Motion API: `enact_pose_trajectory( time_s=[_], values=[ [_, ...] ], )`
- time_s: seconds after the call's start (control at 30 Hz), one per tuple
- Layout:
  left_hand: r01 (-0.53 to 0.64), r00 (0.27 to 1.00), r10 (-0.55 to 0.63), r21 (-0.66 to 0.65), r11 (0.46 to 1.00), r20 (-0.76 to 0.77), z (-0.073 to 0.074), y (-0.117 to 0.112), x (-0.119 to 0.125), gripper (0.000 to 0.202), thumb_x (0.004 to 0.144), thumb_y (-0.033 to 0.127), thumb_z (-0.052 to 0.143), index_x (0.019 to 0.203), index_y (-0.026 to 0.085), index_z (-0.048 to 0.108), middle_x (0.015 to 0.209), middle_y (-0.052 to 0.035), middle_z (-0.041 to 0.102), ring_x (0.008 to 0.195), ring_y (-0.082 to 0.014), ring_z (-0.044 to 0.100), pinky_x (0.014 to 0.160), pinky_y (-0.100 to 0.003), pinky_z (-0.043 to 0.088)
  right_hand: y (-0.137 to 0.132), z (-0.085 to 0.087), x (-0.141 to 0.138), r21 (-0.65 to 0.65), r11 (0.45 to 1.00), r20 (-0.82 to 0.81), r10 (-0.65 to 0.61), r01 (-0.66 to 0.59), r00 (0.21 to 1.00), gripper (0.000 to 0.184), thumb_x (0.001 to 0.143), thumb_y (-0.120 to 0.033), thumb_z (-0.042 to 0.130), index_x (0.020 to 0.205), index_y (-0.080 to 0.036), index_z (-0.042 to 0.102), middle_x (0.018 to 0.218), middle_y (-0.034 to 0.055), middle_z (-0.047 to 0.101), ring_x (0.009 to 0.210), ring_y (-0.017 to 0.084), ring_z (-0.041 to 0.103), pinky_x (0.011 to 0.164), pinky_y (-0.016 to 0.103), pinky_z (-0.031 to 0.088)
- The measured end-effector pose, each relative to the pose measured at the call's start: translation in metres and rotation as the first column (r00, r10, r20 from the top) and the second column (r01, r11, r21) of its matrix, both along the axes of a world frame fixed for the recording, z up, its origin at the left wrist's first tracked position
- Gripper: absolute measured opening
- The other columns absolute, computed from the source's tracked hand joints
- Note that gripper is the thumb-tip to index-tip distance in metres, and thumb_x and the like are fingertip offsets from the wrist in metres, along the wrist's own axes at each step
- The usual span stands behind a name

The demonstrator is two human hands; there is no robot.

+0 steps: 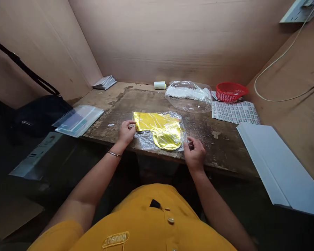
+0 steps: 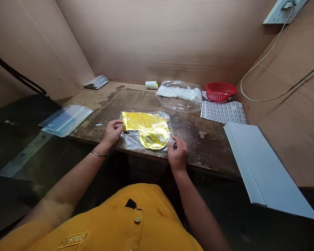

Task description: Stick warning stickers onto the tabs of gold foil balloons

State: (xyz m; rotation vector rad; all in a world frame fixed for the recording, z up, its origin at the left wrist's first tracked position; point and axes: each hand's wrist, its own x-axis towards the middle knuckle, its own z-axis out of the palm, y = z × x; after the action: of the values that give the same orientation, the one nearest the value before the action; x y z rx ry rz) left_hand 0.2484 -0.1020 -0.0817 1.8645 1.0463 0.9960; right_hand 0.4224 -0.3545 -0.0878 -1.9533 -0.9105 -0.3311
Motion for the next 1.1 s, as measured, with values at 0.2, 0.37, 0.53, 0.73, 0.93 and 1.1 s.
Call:
enact_pose_trajectory(
  time_s=[0.2,0.37,0.53,0.73,0.93,1.1],
  values=[
    [0.001,1.0,0.0,-0.065,0.998,0.025,-0.004,0.004,0.002,0.026,0.093,0.032,0.059,0.112,0.013,0.059,0.109,-0.0071,0.063,0.091,-0.0177,0.063,0.077,-0.036,0.056,0.005,-0.004,0.005,-0.161,0.981,0.041,0.116,-0.108,0.992,0.012,0.078,-0.019,0.053,0.079,-0.02,0.065,0.082,0.008,0.067,0.08,0.024,0.058,0.078,0.037,0.046],
    [0.023,0.999,-0.018,-0.156,0.988,0.03,-0.009,0.008,0.0,0.024,0.094,0.033,0.058,0.107,0.012,0.06,0.096,-0.0046,0.065,0.077,-0.0136,0.063,0.068,-0.03,0.056,0.0,0.0,0.002,-0.227,0.963,0.075,0.164,-0.143,0.984,0.017,0.081,-0.015,0.048,0.082,-0.02,0.064,0.083,0.0076,0.066,0.082,0.023,0.059,0.08,0.036,0.046],
    [0.071,0.997,-0.074,-0.145,0.987,-0.013,0.001,0.026,-0.003,0.016,0.08,0.018,0.061,0.095,0.012,0.064,0.061,0.0021,0.06,0.052,-0.0109,0.057,0.051,-0.02,0.045,-0.007,0.007,-0.012,-0.298,0.933,0.084,0.235,-0.201,0.968,0.017,0.086,-0.016,0.049,0.089,-0.02,0.065,0.087,0.0068,0.068,0.085,0.023,0.06,0.079,0.037,0.046],
    [0.144,0.975,-0.135,0.037,0.989,-0.175,0.023,0.066,-0.001,0.025,0.067,0.017,0.058,0.09,0.014,0.069,0.077,-0.0066,0.067,0.068,-0.0213,0.063,0.07,-0.035,0.053,0.003,0.049,0.013,-0.299,0.897,0.051,0.356,-0.326,0.933,0.015,0.089,-0.023,0.052,0.09,-0.022,0.067,0.089,0.0064,0.069,0.085,0.021,0.063,0.077,0.034,0.05],
    [0.515,0.841,-0.449,0.191,0.836,-0.302,0.042,0.044,0.051,0.038,0.076,0.016,0.055,0.112,0.021,0.068,0.127,-0.0073,0.063,0.122,-0.0252,0.053,0.111,-0.043,0.034,0.087,0.071,0.087,-0.465,0.843,-0.024,0.291,-0.269,0.956,0.023,0.086,-0.022,0.049,0.098,-0.018,0.069,0.103,0.0101,0.072,0.096,0.023,0.066,0.085,0.035,0.049],
    [0.751,0.625,-0.629,0.134,0.647,-0.463,0.041,0.019,0.132,0.046,0.083,0.012,0.05,0.128,0.016,0.059,0.134,-0.0108,0.059,0.126,-0.0268,0.05,0.113,-0.048,0.027,0.146,0.049,0.109,-0.576,0.762,-0.103,0.292,-0.297,0.951,0.023,0.071,-0.02,0.066,0.093,-0.017,0.069,0.094,0.0096,0.073,0.083,0.022,0.065,0.074,0.031,0.047]
  ],
)
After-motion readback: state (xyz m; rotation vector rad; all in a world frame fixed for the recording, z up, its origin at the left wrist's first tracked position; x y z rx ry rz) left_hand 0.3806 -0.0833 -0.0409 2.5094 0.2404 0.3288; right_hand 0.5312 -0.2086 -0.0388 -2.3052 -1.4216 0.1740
